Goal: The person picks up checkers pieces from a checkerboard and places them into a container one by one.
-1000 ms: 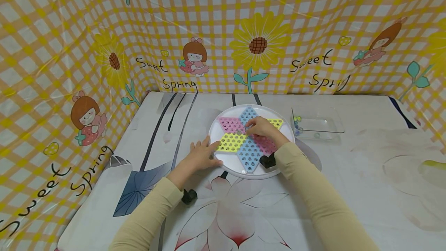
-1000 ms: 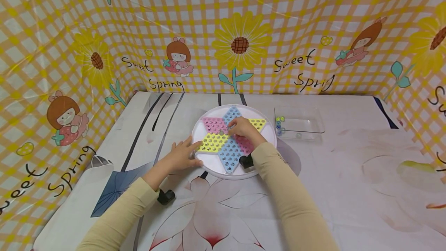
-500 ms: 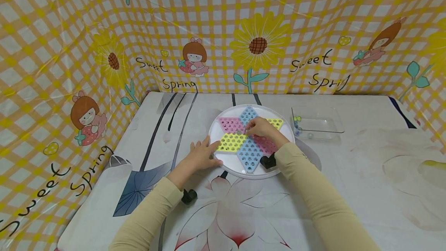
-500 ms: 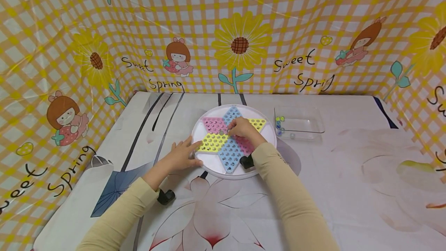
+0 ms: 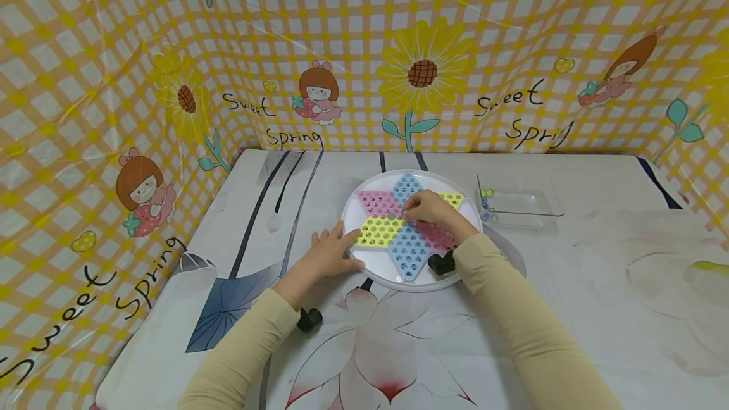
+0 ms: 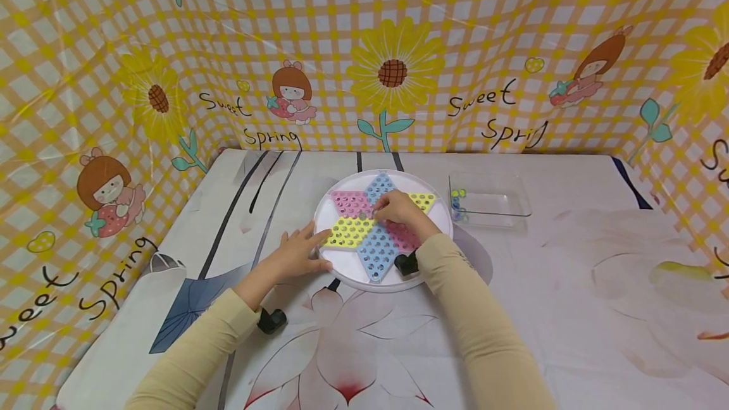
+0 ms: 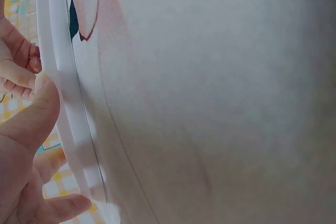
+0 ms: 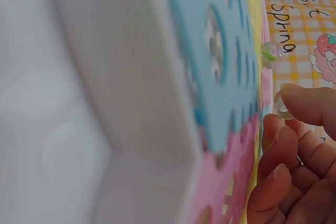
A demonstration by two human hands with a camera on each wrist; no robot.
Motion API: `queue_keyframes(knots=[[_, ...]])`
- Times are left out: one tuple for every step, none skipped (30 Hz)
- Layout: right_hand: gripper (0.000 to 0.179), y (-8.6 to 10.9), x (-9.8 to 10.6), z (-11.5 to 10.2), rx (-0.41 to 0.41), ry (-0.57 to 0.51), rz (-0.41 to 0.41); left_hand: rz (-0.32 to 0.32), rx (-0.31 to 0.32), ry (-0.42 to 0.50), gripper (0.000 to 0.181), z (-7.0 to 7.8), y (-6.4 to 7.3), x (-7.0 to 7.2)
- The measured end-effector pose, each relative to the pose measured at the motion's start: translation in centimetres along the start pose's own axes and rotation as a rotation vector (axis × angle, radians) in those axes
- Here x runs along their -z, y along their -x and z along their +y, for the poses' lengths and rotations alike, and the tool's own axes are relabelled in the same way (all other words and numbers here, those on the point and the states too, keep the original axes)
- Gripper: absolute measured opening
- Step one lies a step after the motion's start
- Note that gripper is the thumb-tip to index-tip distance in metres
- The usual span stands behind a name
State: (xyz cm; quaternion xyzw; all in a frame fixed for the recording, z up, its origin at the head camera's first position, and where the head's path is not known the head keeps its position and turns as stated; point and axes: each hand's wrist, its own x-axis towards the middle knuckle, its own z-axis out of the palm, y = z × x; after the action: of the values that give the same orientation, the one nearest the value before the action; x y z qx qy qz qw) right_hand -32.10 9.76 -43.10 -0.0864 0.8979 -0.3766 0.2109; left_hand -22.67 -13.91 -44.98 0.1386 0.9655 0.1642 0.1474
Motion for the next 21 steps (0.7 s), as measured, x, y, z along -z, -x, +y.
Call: queue_keyframes(knots=[[0.024,0.1,0.1,0.0,0.001,-0.007,-0.001,-0.002,0.002,0.0,0.075,0.0,0.0,0.0],[0.025,0.1,0.2,0.0,0.002,-0.02,-0.005,-0.002,0.002,0.002,0.075,0.0,0.0,0.0],[0.026,0.2,0.4,0.0,0.006,-0.026,-0.008,-0.002,0.002,0.004,0.075,0.0,0.0,0.1],[0.027,0.3,0.5,0.0,0.005,-0.038,-0.01,0.001,0.001,0.007,0.075,0.0,0.0,0.1],[0.027,0.4,0.6,0.0,0.008,-0.044,-0.011,0.001,0.002,0.008,0.075,0.0,0.0,0.1],[0.028,0.5,0.8,0.0,0.008,-0.05,-0.012,0.002,0.001,0.009,0.074,0.0,0.0,0.1],[0.029,0.6,0.9,-0.1,0.014,-0.052,-0.013,0.004,0.001,0.01,0.074,0.0,0.0,0.1],[0.03,0.7,1.0,-0.1,0.014,-0.055,-0.012,0.006,0.0,0.009,0.074,0.0,0.0,0.1],[0.031,0.8,1.0,-0.1,0.016,-0.054,-0.008,0.007,-0.002,0.008,0.074,0.0,0.0,0.1],[0.031,0.8,1.1,-0.2,0.017,-0.056,-0.007,0.005,-0.001,0.005,0.074,0.0,0.0,0.1],[0.031,0.9,1.2,-0.2,0.026,-0.05,-0.004,0.005,0.0,0.004,0.074,0.0,0.0,0.1],[0.032,1.0,1.2,-0.2,0.032,-0.049,-0.003,0.005,0.0,0.004,0.074,0.0,0.0,0.1],[0.031,1.0,1.3,-0.2,0.04,-0.051,0.0,0.005,0.0,0.003,0.074,0.0,0.0,0.1],[0.031,1.1,1.3,-0.3,0.047,-0.053,0.002,0.005,0.0,0.002,0.075,0.0,0.0,0.1],[0.03,1.2,1.4,-0.3,0.061,-0.052,0.002,0.005,0.001,0.001,0.075,0.0,0.0,0.1],[0.03,1.2,1.5,-0.2,0.076,-0.048,0.002,0.005,0.001,0.001,0.075,0.0,0.0,0.0],[0.03,1.3,1.6,-0.2,0.084,-0.041,0.0,0.006,0.002,0.002,0.075,0.0,0.0,0.0],[0.03,1.3,1.7,-0.2,0.089,-0.041,0.0,0.005,0.003,0.001,0.075,0.0,0.0,0.1],[0.029,1.4,1.8,-0.1,0.094,-0.039,-0.001,0.004,0.004,0.0,0.075,0.0,0.0,0.1],[0.03,1.4,1.9,-0.1,0.104,-0.032,-0.001,0.003,0.004,0.002,0.075,0.0,0.0,0.1],[0.029,1.4,2.0,0.0,0.111,-0.023,-0.001,0.003,0.004,0.001,0.075,0.0,0.0,0.1]])
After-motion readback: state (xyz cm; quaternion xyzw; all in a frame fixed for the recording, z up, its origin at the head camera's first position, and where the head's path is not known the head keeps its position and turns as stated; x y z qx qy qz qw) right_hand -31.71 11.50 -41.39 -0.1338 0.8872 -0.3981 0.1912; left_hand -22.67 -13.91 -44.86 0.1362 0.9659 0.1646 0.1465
